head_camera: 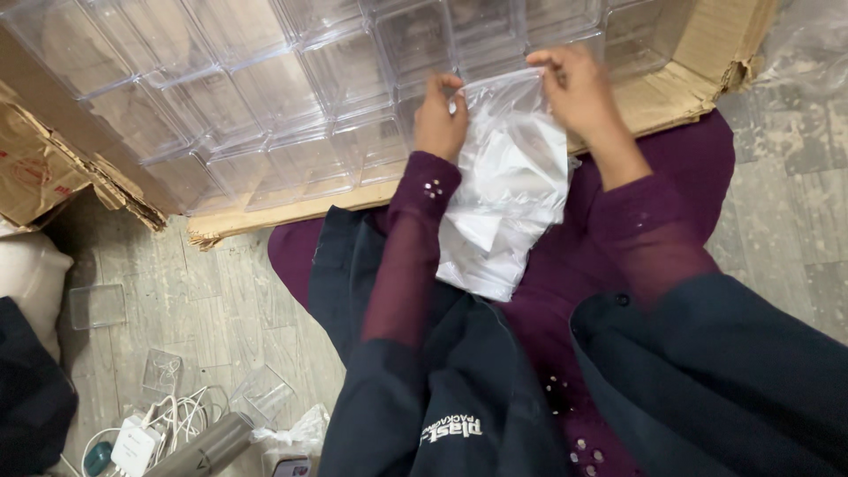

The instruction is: The person sits on the floor in front of a cardboard box filled with clear plastic boxes. The person takes plastic boxes from the box one at a time, opens a plastic bag, places the boxes into the bag, and sets filled bags aside.

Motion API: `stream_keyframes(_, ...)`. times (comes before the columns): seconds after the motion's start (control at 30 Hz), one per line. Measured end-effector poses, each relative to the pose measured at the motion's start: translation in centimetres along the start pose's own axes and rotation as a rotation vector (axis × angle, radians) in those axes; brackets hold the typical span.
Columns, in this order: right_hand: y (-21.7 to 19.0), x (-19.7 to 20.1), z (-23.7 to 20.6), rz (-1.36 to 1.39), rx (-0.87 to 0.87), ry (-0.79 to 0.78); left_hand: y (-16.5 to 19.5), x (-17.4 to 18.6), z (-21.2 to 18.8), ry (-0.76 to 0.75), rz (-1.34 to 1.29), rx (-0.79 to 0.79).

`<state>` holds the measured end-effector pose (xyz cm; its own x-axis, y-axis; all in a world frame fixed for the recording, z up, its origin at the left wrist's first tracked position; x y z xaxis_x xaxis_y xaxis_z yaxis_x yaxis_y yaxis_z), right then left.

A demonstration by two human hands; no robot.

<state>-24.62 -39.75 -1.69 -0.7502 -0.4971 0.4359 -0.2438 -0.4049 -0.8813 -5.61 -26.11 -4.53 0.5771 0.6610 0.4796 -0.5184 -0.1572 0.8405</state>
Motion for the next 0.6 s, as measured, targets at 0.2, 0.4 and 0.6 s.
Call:
stream_keyframes(0.2,2.4,-0.5,-0.7,0.44,-0.06,0.058,-0.7,0.1,-0.1,-0.031,-0.438,0.018)
stream_keyframes(0.4,1.9,-0.6,-0.2,0.36,0.075,0.151,-0.4,0.4,1.0,-0.121,-0.587,-0.006)
stream_keyframes(0.6,1.0,-1.5,-0.3,-0.005,0.073,0.142,-1.0,1.0,0.4,0.082,-0.077,0.018)
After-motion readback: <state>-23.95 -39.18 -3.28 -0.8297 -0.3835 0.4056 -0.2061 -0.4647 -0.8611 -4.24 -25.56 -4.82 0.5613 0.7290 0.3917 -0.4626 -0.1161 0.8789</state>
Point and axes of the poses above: each hand's wrist, its own z-axis towards the middle knuckle, its own x-axis out of the back of the hand, y = z × x, the point moved 9 cm from there along z, towards the middle knuckle, and after that the axes turned 3 degrees about -x, right-handed, at the moved point
